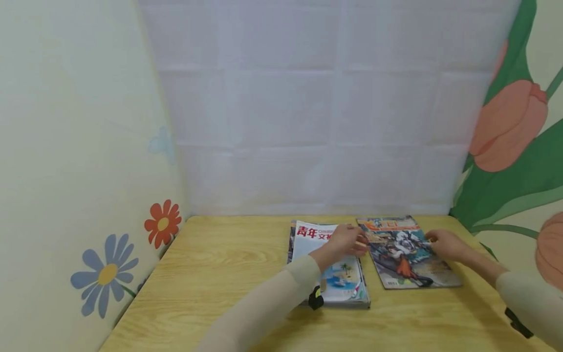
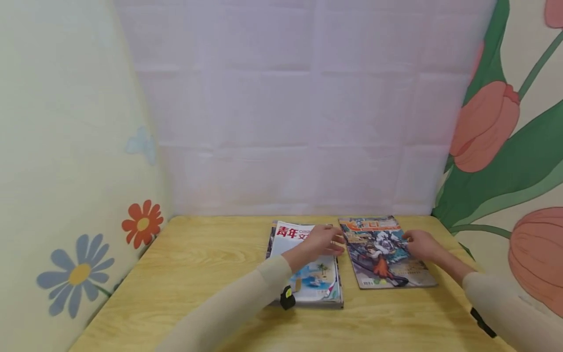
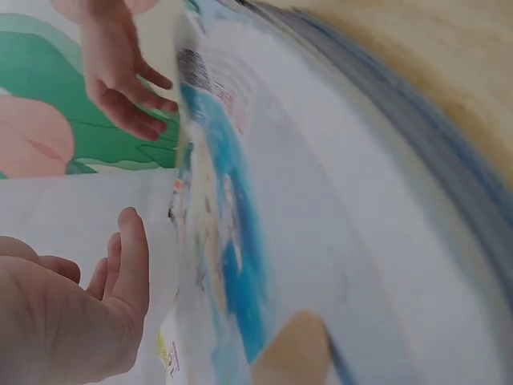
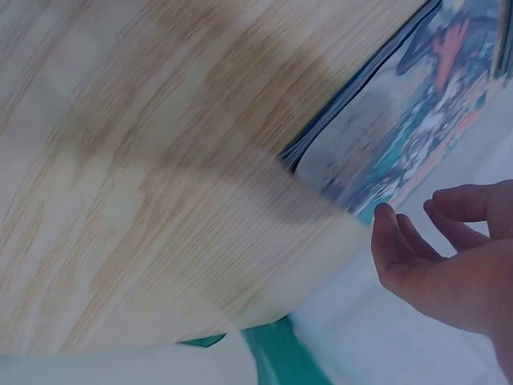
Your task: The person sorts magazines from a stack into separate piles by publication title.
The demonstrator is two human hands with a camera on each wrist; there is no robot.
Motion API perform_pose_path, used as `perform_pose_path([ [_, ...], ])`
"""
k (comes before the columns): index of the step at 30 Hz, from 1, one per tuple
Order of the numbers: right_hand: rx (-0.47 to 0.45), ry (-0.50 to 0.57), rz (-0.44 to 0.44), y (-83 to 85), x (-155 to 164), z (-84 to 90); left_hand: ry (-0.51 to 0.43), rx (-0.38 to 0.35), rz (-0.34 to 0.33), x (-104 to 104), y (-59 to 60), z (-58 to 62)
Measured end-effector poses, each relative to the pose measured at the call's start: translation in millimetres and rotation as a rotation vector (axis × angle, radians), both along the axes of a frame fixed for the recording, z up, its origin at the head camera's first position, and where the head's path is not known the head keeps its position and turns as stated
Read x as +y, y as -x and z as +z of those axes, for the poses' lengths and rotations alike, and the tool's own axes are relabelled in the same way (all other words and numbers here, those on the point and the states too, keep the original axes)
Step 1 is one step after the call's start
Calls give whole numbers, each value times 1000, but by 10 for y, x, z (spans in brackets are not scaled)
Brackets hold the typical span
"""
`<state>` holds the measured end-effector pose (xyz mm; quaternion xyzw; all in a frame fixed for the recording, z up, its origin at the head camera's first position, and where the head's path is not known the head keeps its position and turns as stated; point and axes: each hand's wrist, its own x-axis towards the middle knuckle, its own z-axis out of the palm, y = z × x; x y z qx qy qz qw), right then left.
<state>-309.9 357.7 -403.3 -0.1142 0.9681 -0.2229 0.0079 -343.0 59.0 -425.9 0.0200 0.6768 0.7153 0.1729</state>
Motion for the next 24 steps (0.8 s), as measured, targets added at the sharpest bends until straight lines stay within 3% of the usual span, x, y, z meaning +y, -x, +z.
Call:
perform_pose_path([
  [8,153,107,68,-143,-433,12,-25,-15,-108,-316,-169,102],
  [13,203,163,113,-209,-697,25,-49,-11,-125,-513,-291,192],
  [24,120,199,76,-440,-1204,-42,2,54,-72,-878,-517,230],
])
